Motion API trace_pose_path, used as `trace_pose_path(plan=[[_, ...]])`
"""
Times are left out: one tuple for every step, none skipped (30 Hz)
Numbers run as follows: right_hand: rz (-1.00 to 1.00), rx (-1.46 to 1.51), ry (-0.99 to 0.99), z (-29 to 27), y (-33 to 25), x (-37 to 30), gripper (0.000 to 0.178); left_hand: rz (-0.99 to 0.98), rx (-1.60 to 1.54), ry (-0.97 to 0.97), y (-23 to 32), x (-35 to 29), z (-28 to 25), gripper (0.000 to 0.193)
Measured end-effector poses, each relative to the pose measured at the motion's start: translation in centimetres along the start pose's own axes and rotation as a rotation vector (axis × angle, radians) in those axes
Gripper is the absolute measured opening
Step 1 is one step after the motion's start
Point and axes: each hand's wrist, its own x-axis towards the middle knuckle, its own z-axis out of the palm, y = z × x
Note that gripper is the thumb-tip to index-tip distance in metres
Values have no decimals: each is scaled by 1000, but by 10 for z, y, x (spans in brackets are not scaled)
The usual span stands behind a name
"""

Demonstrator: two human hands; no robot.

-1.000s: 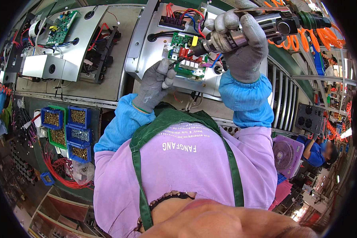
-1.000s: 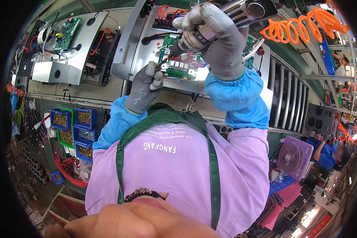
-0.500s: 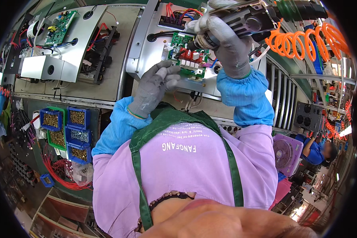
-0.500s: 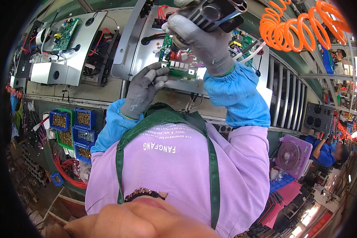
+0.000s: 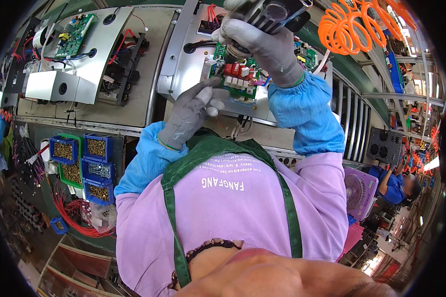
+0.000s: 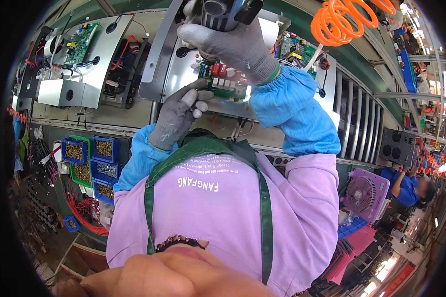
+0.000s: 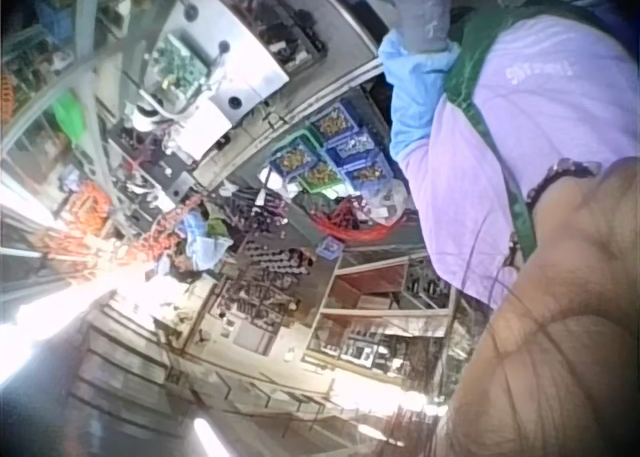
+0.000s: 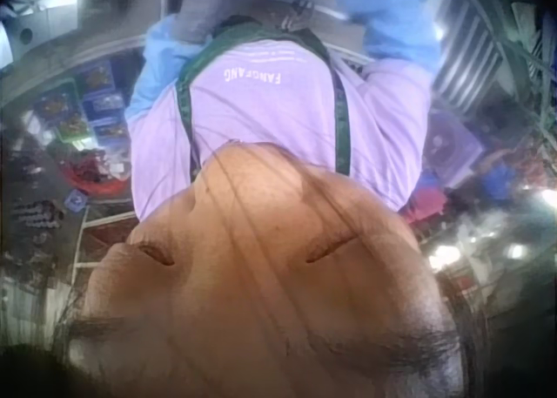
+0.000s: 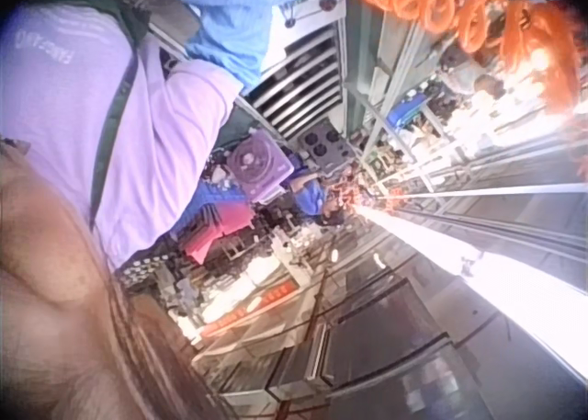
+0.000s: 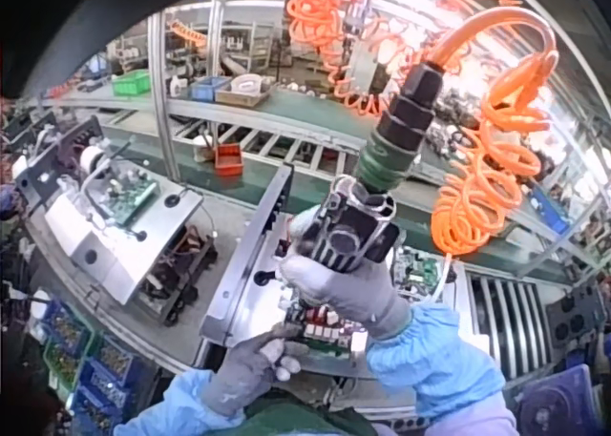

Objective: Assembling electronic circuit boards into a metal chassis using a pneumatic screwdriver and manual assembly.

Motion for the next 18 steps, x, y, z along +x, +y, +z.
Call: trace_pose_path(plan=[[-46, 39, 20, 3, -1, 1, 22, -1, 1, 0, 3, -1, 1, 50], [-91, 78, 40, 5, -2, 1, 21, -27, 36, 3, 6, -3, 2, 46], [-91, 79, 42, 8, 0, 2, 21, -53, 72, 7, 8, -3, 1, 42], [-121, 78, 69, 12, 3, 1, 20, -53, 71, 8, 6, -3, -2, 42], [-151, 77, 96, 13, 5, 0, 20, -34, 56, 0, 2, -2, -8, 40], [-173, 12, 25, 7, 7, 2, 20, -15, 41, -8, 0, -2, -11, 39], [-172, 11, 27, 8, 7, 2, 20, -17, 41, -10, 0, -1, -12, 39], [-163, -9, 63, 10, 6, 1, 21, -17, 41, -20, 1, 0, -12, 39], [-154, -28, 99, 11, 6, 1, 22, -17, 42, -30, 1, 0, -12, 39], [-154, -27, 98, 10, 5, 1, 22, -17, 41, -28, 1, 0, -11, 39], [-99, 47, 63, 6, 3, 2, 24, 11, 63, -25, 1, 0, -8, 39], [-44, 120, 29, 5, 2, 2, 26, 40, 86, -21, 2, -1, -5, 38], [-45, 120, 30, 6, 1, 1, 26, 39, 86, -23, 3, -2, -1, 38], [-83, 121, 78, 8, 1, -1, 26, 22, 86, -4, 5, -3, 3, 38], [-121, 122, 128, 9, 1, -2, 25, 5, 86, 13, 7, -4, 6, 38], [-42, 49, 65, 2, 4, -3, 21, 5, 87, 13, 8, -4, 8, 38], [-43, 49, 67, -4, 2, -5, 21, -2, 73, 0, 10, -5, 10, 40], [-63, 90, 50, -8, -1, -8, 24, -11, 58, -14, 10, -5, 12, 41]])
